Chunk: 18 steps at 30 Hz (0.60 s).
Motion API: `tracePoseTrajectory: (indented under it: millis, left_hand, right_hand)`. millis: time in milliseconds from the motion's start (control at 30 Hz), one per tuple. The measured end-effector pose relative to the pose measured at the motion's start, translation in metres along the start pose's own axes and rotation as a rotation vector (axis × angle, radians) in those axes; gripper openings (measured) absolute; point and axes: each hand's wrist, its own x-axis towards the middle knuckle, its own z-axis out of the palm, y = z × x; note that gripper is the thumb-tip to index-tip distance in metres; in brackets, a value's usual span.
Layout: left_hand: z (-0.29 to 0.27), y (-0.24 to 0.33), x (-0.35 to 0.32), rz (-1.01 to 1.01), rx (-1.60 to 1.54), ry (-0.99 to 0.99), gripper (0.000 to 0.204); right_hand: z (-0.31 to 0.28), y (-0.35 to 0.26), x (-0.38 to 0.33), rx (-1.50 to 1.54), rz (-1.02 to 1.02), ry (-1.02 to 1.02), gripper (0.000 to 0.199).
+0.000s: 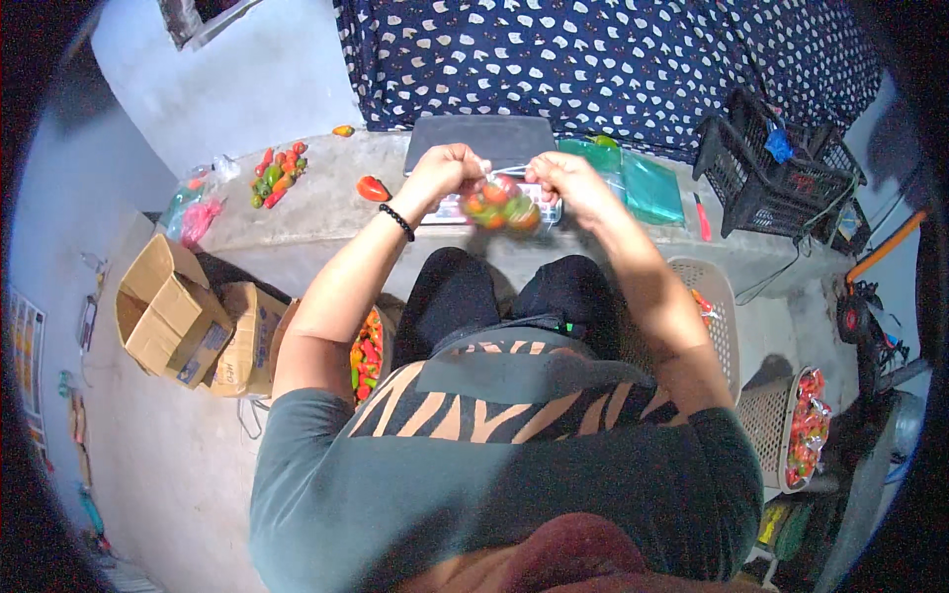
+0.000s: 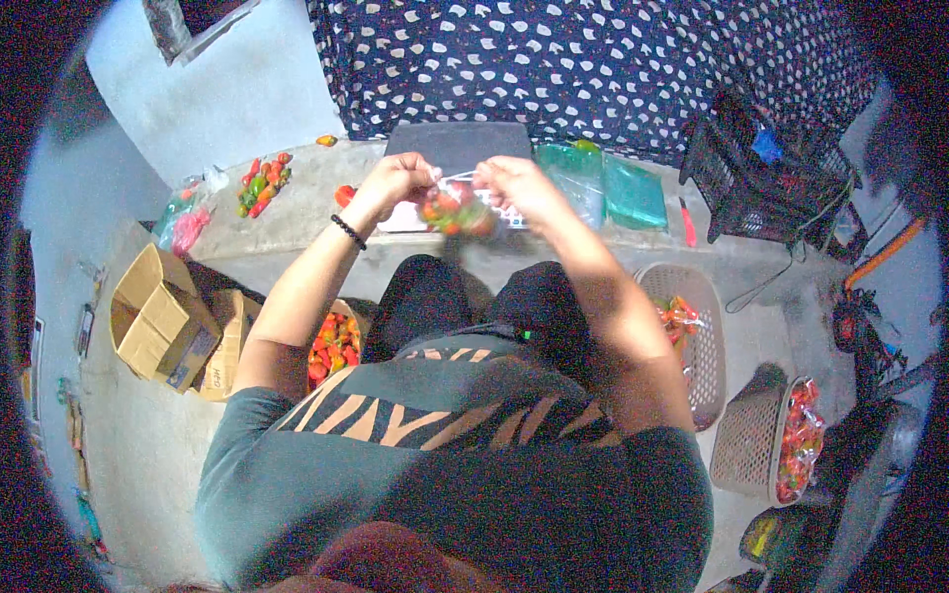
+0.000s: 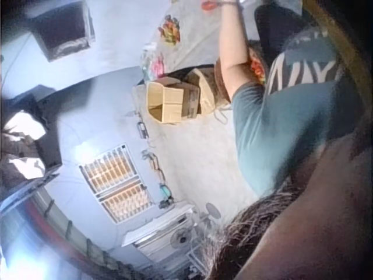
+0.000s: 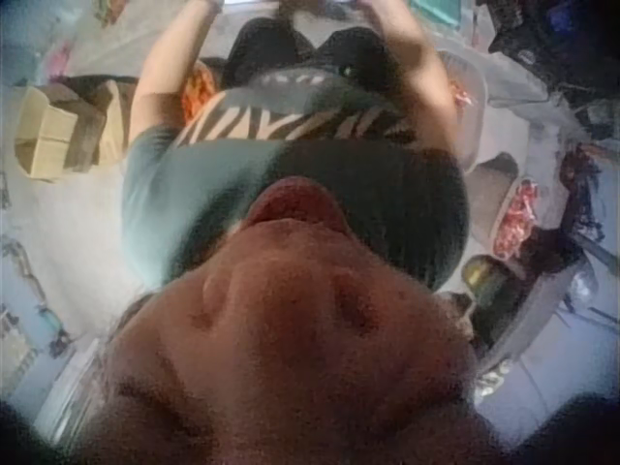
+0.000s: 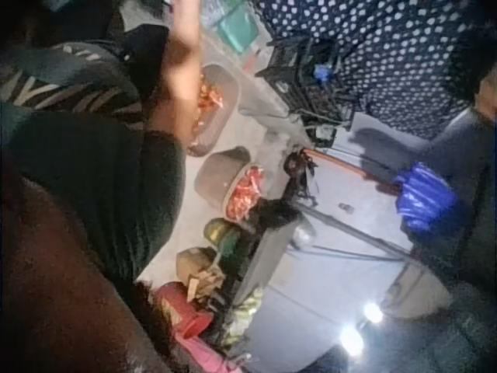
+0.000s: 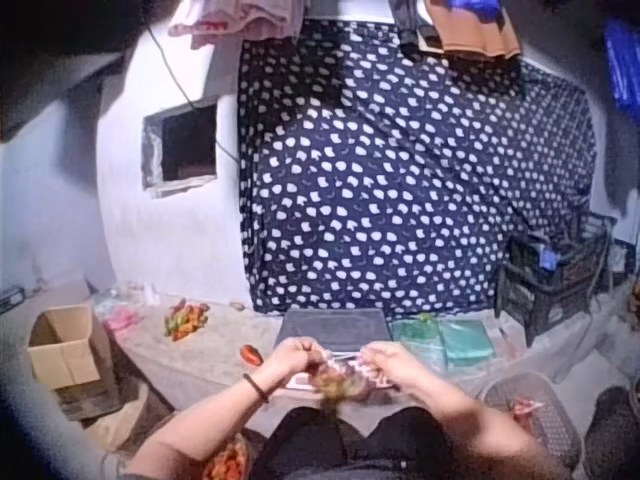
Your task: The person sorts peppers by hand from a container, weighs them on a digital scale, and packs them into plastic bags.
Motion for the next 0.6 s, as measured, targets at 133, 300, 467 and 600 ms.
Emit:
tracePoseTrajectory:
  millis: [133,300,467,600]
  left_hand:
    - [0.01,0.007,0.008,0.0,-0.659,-0.105,0.007]
    - [0.019,0.033,-0.03,0.127,-0.423,-0.429,0.008]
    - [0.011,0.016,-0.013,0.207,0.655,0.007,0.009]
    - [0.003,0.035,0.007,0.185,-0.682,-0.053,0.007]
  right_hand:
    - [0.061,0.011,-0.039,0.391,-0.013,-0.126,0.023]
    - [0.029,0.041,-0.032,0.629,0.1,-0.297,0.02]
    - [-0.024,0.013,0.019,-0.029,0.044,-0.147,0.023]
    - [0.043,-0.017,-0.003,0.446,-0.103,-0.053,0.023]
